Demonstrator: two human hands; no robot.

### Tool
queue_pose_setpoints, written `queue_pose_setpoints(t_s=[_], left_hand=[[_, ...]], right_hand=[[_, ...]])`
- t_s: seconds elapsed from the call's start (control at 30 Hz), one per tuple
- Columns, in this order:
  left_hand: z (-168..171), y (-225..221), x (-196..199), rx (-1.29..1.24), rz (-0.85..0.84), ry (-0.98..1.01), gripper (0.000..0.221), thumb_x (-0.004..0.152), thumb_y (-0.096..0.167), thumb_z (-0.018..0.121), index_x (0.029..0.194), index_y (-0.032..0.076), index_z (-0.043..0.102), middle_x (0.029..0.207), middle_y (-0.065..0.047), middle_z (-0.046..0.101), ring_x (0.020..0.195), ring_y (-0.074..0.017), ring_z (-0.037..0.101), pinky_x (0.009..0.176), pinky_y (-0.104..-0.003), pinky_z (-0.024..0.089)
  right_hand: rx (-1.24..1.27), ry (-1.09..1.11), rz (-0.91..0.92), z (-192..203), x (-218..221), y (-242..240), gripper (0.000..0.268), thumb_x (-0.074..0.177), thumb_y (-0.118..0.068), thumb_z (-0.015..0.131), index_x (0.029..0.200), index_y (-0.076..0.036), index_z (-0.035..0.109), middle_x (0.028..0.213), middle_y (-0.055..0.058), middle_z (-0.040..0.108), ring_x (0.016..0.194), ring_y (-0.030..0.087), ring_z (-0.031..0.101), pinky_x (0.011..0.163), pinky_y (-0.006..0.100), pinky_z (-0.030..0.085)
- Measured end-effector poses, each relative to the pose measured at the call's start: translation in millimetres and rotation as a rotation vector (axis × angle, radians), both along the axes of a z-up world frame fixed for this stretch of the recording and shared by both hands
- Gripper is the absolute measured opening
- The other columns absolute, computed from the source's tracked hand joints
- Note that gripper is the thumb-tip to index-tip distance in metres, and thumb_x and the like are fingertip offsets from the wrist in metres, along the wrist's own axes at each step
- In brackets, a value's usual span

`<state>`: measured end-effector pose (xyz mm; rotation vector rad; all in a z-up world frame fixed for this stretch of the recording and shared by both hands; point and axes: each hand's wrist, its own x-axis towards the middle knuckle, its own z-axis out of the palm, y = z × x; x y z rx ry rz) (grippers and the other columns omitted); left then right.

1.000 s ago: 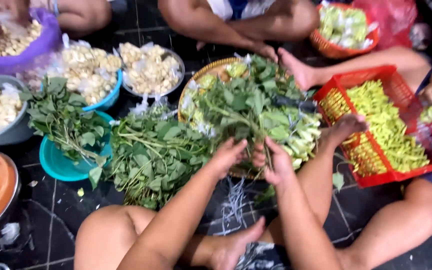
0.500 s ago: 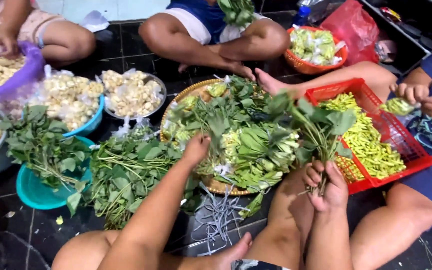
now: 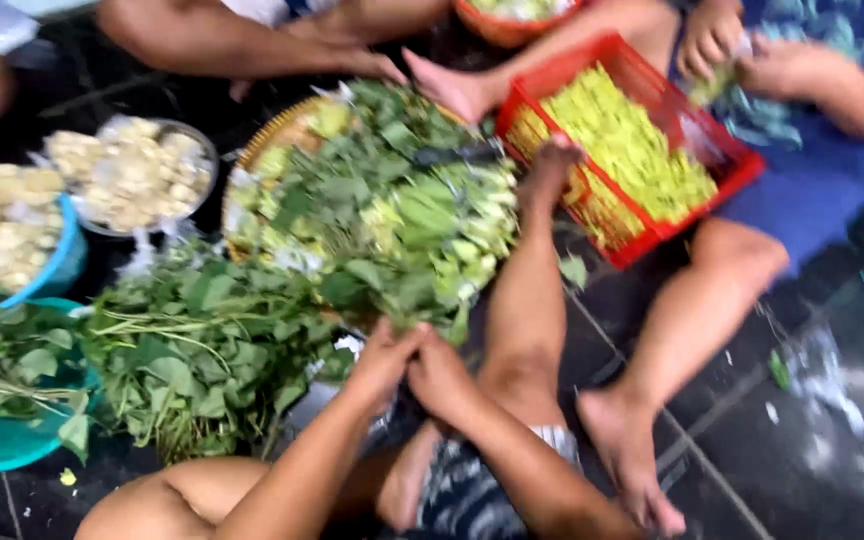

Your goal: Tying bunches of leafy green vegetables with string while sitting on the floor.

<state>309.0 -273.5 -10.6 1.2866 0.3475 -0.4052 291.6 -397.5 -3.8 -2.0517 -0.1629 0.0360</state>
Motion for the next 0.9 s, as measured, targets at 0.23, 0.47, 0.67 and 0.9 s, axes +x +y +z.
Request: queue_pose_setpoints(t_s=[0.23,0.47,0.67,0.9], left_hand=[[81.1,40.5,-81.9,0.121,0.025,-0.007,0.077,0.107,0.036,0.050,0.159,-0.008,0.016,0.168,-0.025,0.017,0.156,-0.0349,0.012,0.128,-0.051,0.008],[31.3,69.0,-79.5,0.440,-0.297,-0.248,0.069,0.095,0.035,0.070,0.152,0.008,0.045,0.136,-0.022,0.066,0.123,-0.0354,0.066,0.108,-0.049,0.051],[-80.8,50.4,-35.3,0.835,-0.213,-0.167,0.023,0.092,0.032,0.070,0.113,0.026,0.078,0.106,-0.002,0.079,0.103,-0.0246,0.074,0.089,-0.041,0.059],[-106.9,10.7,46.9,1.110,-0.167,-0.203,0.029,0.093,0.033,0.069,0.115,0.016,0.076,0.104,-0.010,0.072,0.103,-0.0346,0.073,0.089,-0.050,0.060]], right_hand=[[-0.093,0.247,0.192,6.8,-64.0,41.6,0.033,0.090,-0.011,0.062,0.122,-0.008,0.057,0.101,0.025,0.073,0.103,0.045,0.071,0.088,0.054,0.056],[0.331,0.335,-0.128,-1.5,-50.1,6.7,0.017,0.093,-0.007,0.061,0.107,-0.003,0.070,0.084,0.018,0.073,0.071,0.028,0.071,0.071,0.042,0.059],[0.549,0.273,-0.556,69.8,-19.4,-58.3,0.011,0.088,-0.011,0.059,0.078,-0.011,0.060,0.060,0.002,0.057,0.048,0.013,0.059,0.040,0.029,0.049],[0.762,0.090,-0.582,50.5,-21.6,-94.3,0.010,0.093,-0.005,0.050,0.083,-0.007,0.052,0.065,0.006,0.048,0.052,0.014,0.052,0.045,0.025,0.043]])
